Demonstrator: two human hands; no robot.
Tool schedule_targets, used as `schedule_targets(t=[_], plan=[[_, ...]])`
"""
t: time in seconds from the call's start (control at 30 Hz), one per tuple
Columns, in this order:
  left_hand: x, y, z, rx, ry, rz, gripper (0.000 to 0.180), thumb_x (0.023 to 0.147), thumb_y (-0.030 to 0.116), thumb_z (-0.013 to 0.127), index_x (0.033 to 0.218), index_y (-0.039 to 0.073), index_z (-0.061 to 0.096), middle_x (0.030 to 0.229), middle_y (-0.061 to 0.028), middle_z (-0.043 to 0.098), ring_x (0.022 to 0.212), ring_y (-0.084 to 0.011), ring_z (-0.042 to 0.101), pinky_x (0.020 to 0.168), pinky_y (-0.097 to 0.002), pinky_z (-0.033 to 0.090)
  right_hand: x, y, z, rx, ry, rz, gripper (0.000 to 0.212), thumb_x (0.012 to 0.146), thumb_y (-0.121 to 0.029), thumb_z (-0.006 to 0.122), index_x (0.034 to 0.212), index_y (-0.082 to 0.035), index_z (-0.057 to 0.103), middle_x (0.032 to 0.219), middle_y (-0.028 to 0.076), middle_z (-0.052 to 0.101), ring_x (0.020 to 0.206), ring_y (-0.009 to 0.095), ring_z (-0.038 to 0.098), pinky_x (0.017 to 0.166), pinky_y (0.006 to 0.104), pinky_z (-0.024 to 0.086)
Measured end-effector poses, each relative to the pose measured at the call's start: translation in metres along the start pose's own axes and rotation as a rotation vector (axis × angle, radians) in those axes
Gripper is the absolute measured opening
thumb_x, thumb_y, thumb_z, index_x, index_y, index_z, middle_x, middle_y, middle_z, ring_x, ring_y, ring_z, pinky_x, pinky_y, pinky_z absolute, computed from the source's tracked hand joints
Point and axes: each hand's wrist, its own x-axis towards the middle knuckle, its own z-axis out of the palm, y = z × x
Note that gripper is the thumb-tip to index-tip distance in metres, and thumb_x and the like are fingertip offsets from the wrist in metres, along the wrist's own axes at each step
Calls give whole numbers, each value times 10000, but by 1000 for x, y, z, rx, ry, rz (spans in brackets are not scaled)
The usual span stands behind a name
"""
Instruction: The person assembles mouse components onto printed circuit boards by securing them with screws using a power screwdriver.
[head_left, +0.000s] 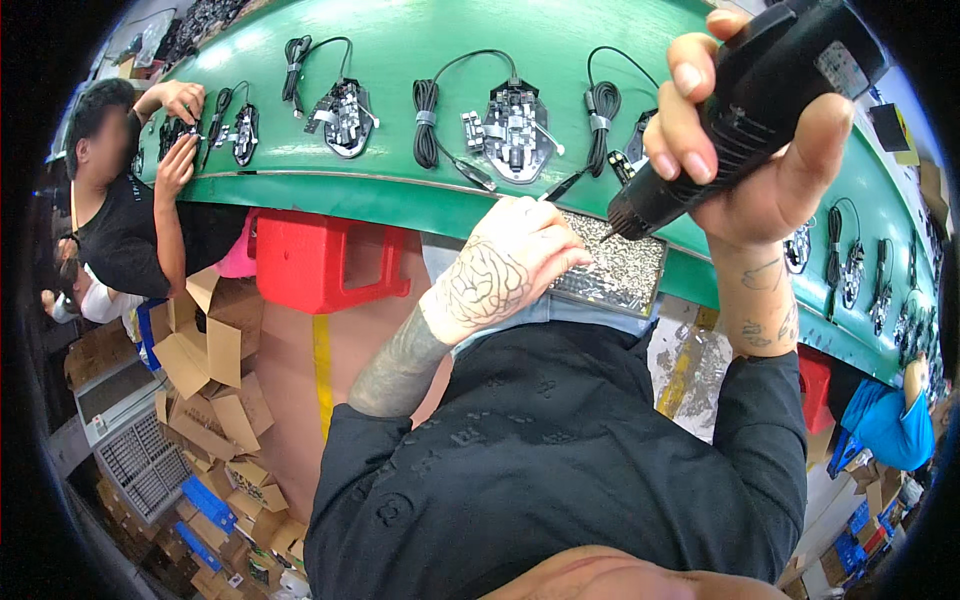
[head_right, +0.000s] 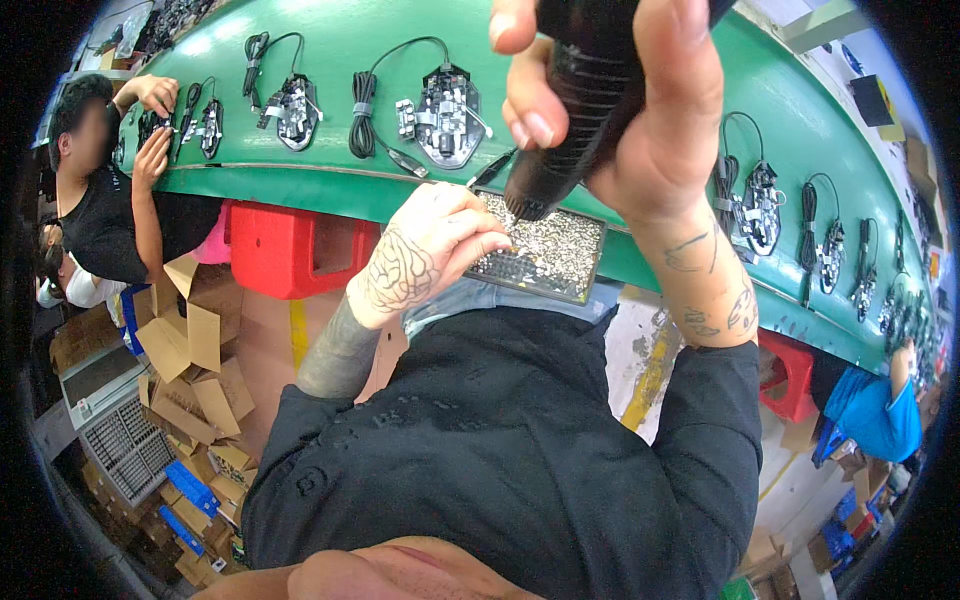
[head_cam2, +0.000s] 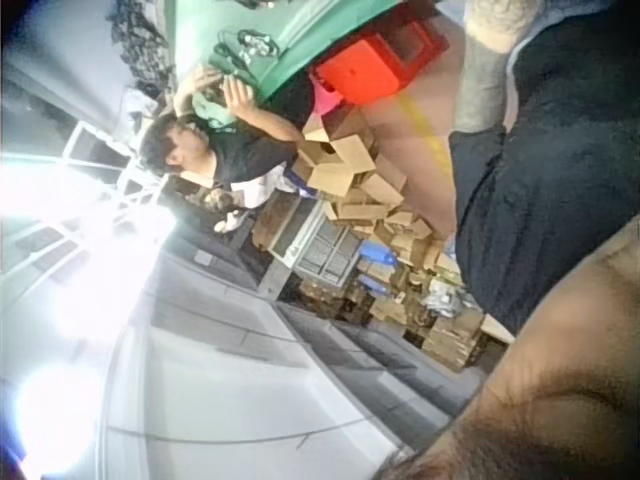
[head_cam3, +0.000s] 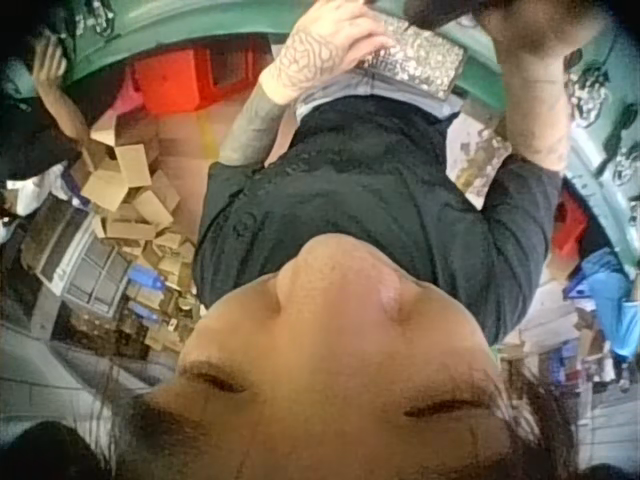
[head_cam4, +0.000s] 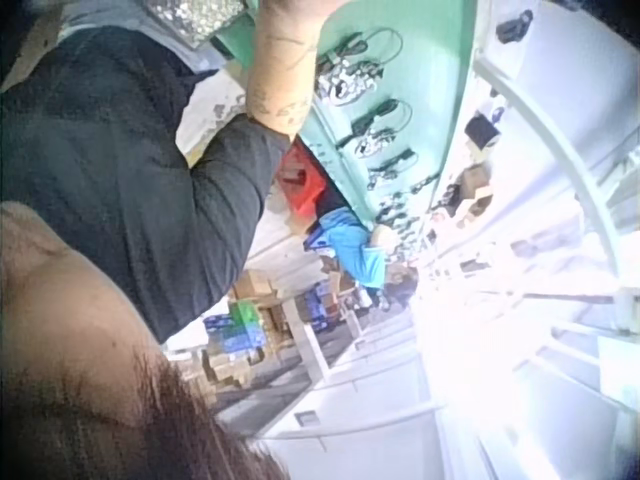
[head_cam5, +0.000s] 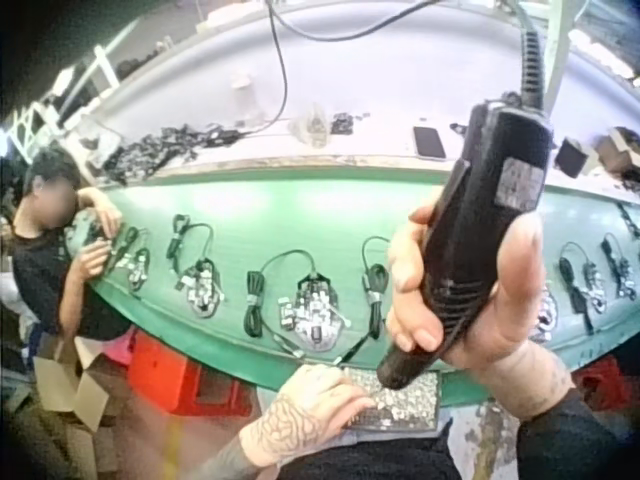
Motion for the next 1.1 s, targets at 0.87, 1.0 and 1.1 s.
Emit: schedule_targets(t=[0.87,1.0,1.1], plan=[[20,5,-21,-28,206,102,217,853,240,695,894,50,598,860,-92,544,830,-274,548,755,-383,449,13,-15,0,-104,-105,4,773,897,-616,605,1359,-38,385,1057,98,519,624,110,533,613,297,474],[20,4,-22,32,252,83,203,809,147,735,913,52,589,839,-91,547,817,-284,567,736,-388,467,19,-4,10,-198,21,35,777,908,-659,548,1357,-37,430,1039,96,541,606,104,528,593,280,466],[21,2,-26,24,183,56,198,811,141,729,932,56,597,844,-93,551,827,-290,568,749,-391,466,22,-1,2,-179,13,60,764,903,-632,577,1357,-36,430,1036,88,514,622,105,515,601,284,451]])
